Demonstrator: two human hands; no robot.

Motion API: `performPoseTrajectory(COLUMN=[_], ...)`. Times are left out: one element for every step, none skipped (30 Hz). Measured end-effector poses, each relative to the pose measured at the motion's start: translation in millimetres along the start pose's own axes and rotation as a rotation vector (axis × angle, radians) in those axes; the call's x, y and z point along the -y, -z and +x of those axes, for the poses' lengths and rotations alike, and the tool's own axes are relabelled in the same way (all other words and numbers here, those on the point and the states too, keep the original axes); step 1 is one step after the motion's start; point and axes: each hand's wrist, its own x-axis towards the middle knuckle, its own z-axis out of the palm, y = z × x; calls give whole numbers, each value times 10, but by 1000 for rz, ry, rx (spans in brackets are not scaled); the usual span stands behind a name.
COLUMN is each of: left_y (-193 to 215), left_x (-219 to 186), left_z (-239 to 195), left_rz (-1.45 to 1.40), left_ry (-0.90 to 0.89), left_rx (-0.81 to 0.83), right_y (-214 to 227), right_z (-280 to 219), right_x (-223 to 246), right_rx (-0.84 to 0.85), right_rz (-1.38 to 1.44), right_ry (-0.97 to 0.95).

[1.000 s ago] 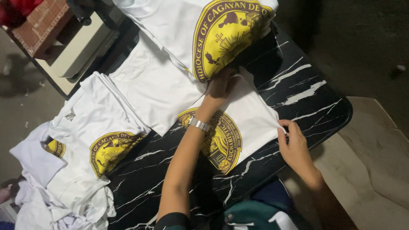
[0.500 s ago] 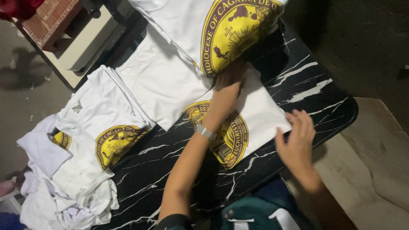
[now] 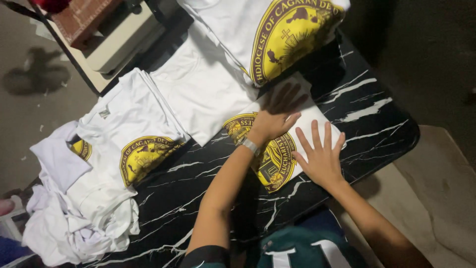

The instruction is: The person folds several white t-shirts on a black marble-patterned table. They unfold each shirt, smooth it out, fold the sides in, and then fold the bottom up to create a neat stack.

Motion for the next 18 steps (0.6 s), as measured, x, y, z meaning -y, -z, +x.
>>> performPoseTrajectory(left_y=[36,64,87,173,274,380,405,429,443,503,546,586,414,244,78,-71,-239,-411], left_x=[-49,-98,-139,-237,-314,-386,-413,-436,-467,-511,-582,-656,-653,-651,-646,-674,-726,-771], left_z=[1,0,-5,-23,-11,3,-165,-331,-489,-671,-896,-1126,-1327,-1528,-1729,-1773,-1825,-1871], left_rz=[0,-15,-28,-26,68,161,166,60,-49,-46,-83,-120,-112,-284,-459,-452,-593,-736], left_ry=[1,-7,-17,-16,104,225,232,327,413,417,579,740,754,939,1119,1132,1190,1242], left_rx=[-3,-14,-24,-28,122,273,262,-25,-314,-326,-458,-591,-605,-568,-531,-553,-611,-671], right_y=[20,32,32,29,30,32,15,-4,-17,-24,-38,-55,-46,-35,-29,45,122,195], right_z=[-16,-35,-53,-88,-82,-67,-74,-76,-80,-59,-78,-98,-88,-75,-46,30,81,138], right_x=[5,6,9,12,3,-2,-1,2,-5,-23,-29,-29,-47,-58,-62,-62,-69,-74], right_rx=[0,3,5,3,-5,-13,-17,-13,-8,-11,7,24,25,52,78,78,147,217], right_rz=[-2,-2,-2,-4,-2,0,-2,5,10,7,0,-6,-4,8,20,24,39,51], right_ry=[3,9,16,19,28,36,49,49,48,60,52,44,64,53,47,73,57,40])
